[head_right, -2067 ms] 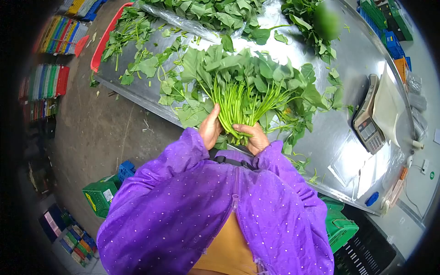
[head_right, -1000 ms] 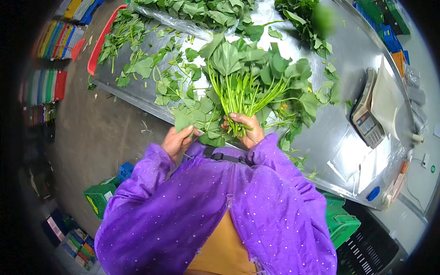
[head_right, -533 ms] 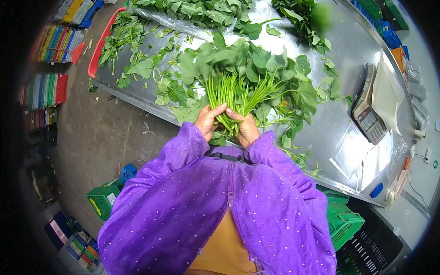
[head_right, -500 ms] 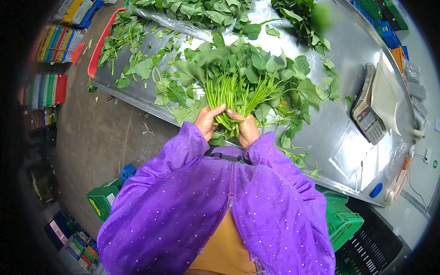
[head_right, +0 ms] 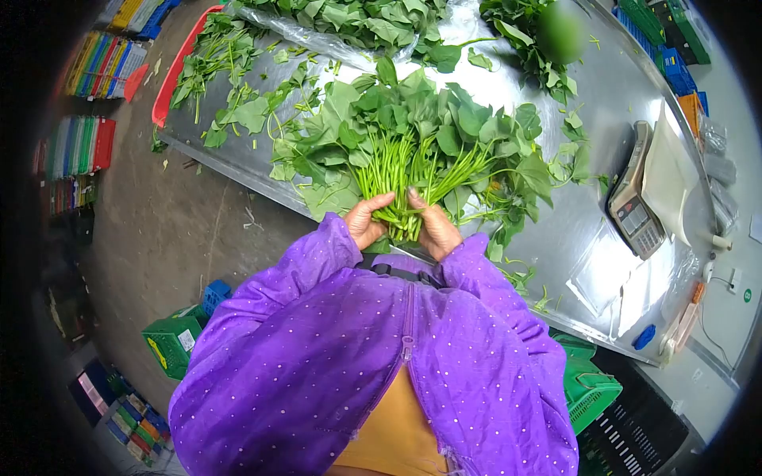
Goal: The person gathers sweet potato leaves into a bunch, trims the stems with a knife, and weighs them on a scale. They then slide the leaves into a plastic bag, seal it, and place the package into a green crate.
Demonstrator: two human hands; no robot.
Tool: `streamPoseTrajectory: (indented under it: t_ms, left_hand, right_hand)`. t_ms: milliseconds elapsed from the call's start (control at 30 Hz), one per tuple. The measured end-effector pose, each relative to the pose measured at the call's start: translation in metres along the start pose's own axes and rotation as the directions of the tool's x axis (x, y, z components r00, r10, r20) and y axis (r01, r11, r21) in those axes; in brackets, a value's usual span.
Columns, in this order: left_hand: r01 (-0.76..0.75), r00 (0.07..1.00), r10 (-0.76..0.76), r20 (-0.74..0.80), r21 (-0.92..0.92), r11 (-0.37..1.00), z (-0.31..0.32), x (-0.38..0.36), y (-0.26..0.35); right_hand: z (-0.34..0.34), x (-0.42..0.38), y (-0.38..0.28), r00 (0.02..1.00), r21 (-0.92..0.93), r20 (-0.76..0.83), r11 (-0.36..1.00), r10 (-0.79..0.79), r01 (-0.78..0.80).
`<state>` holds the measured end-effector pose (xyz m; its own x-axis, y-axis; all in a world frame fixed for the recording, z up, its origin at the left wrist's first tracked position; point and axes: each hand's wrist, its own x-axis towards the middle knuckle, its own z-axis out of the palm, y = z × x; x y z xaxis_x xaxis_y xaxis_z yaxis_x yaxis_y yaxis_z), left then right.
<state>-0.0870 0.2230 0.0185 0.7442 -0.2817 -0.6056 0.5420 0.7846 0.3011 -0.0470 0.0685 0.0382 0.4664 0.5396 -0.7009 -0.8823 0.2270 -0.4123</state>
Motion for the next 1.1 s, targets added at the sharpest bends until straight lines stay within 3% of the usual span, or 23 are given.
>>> streamPoseTrajectory:
  t_ms: [67, 133, 233, 267, 333, 467, 533, 567, 600, 633, 667, 733, 767, 800, 833, 867, 900, 967, 1033, 1067, 1100]
  left_hand:
    - [-0.019, 1.0, 0.019, 0.003, 0.149, 0.989, 0.011, -0.005, 0.003]
    - [-0.043, 0.999, 0.037, 0.031, 0.258, 0.965, 0.017, -0.002, 0.0]
    - [0.201, 0.956, -0.234, 0.175, 0.188, 0.962, 0.026, -0.005, 0.017]
    - [0.205, 0.93, -0.262, 0.258, 0.228, 0.952, 0.022, 0.002, 0.02]
    - [0.12, 0.969, -0.147, 0.198, 0.144, 0.982, 0.026, 0.008, 0.007]
    - [0.026, 0.993, -0.036, 0.112, 0.096, 0.995, 0.028, 0.016, -0.006]
    - [0.073, 0.985, -0.08, 0.155, 0.052, 0.996, 0.025, 0.017, -0.004]
    - [0.083, 0.986, -0.087, 0.144, 0.036, 0.996, 0.027, 0.016, -0.003]
    - [0.096, 0.986, -0.098, 0.132, 0.024, 0.995, 0.032, 0.013, 0.0]
    - [0.111, 0.986, -0.112, 0.121, 0.018, 0.994, 0.034, 0.011, 0.002]
    - [0.058, 0.994, -0.062, 0.091, 0.047, 0.997, 0.037, 0.01, 0.0]
    - [-0.007, 0.998, 0.001, 0.066, 0.1, 0.995, 0.037, 0.013, -0.008]
    - [-0.041, 0.998, 0.035, 0.053, 0.126, 0.991, 0.034, 0.016, -0.014]
    - [-0.038, 0.999, 0.03, 0.042, 0.211, 0.977, 0.022, 0.027, -0.023]
    - [-0.124, 0.992, 0.126, 0.001, 0.201, 0.972, 0.039, 0.017, -0.019]
    - [-0.108, 0.994, 0.109, 0.001, 0.143, 0.984, 0.038, 0.019, -0.022]
    - [-0.093, 0.996, 0.093, 0.002, 0.083, 0.992, 0.035, 0.021, -0.023]
    - [-0.064, 0.998, 0.063, 0.013, 0.16, 0.985, 0.028, 0.022, -0.02]
    - [-0.028, 1.0, 0.028, 0.004, 0.175, 0.984, 0.022, 0.02, -0.02]
    - [-0.012, 1.0, 0.013, -0.003, 0.162, 0.987, 0.021, 0.021, -0.019]
    - [0.002, 1.0, -0.001, -0.008, 0.152, 0.988, 0.022, 0.021, -0.016]
  right_hand:
    - [-0.001, -0.003, -0.006, 1.0, -0.214, 0.0, 0.977, 0.012, -0.011]
    - [0.002, -0.012, -0.011, 0.998, -0.228, 0.011, 0.972, 0.06, -0.056]
    - [0.01, -0.02, -0.02, 0.998, -0.302, 0.025, 0.952, 0.062, -0.051]
    - [0.011, -0.023, -0.026, 0.996, -0.324, 0.035, 0.943, 0.084, -0.068]
    - [0.0, -0.019, -0.025, 0.993, -0.424, 0.027, 0.901, 0.112, -0.09]
    - [-0.033, -0.033, -0.018, 0.961, -0.304, 0.151, 0.936, 0.23, -0.176]
    - [-0.046, -0.058, -0.046, 0.99, -0.446, 0.087, 0.893, 0.114, -0.064]
    - [-0.047, -0.066, -0.061, 0.999, -0.552, 0.035, 0.834, 0.019, 0.003]
    - [-0.04, -0.071, -0.075, 0.978, -0.72, -0.016, 0.681, -0.208, 0.133]
    - [-0.028, -0.074, -0.09, 0.901, -0.855, -0.015, 0.473, -0.434, 0.213]
    - [0.003, -0.075, -0.1, 0.83, -0.876, -0.007, 0.403, -0.557, 0.264]
    - [0.051, -0.054, -0.101, 0.763, -0.881, 0.271, 0.168, -0.587, 0.442]
    - [0.068, -0.037, -0.094, 0.737, -0.919, 0.329, -0.021, -0.591, 0.394]
    - [0.074, -0.006, -0.083, 0.584, -0.872, 0.488, -0.331, -0.648, 0.361]
    - [0.079, 0.015, -0.076, 0.589, -0.865, 0.487, -0.451, -0.645, 0.221]
    - [0.074, 0.035, -0.072, 0.65, -0.865, 0.454, -0.478, -0.61, 0.156]
    - [0.074, 0.042, -0.069, 0.646, -0.863, 0.442, -0.49, -0.623, 0.118]
    - [0.065, 0.046, -0.067, 0.578, -0.888, 0.456, -0.388, -0.677, 0.247]
    - [0.05, 0.044, -0.067, 0.549, -0.874, 0.328, -0.026, -0.769, 0.486]
    - [0.046, 0.035, -0.069, 0.658, -0.824, 0.184, 0.251, -0.73, 0.508]
    - [0.057, 0.019, -0.075, 0.724, -0.68, 0.15, 0.461, -0.673, 0.57]
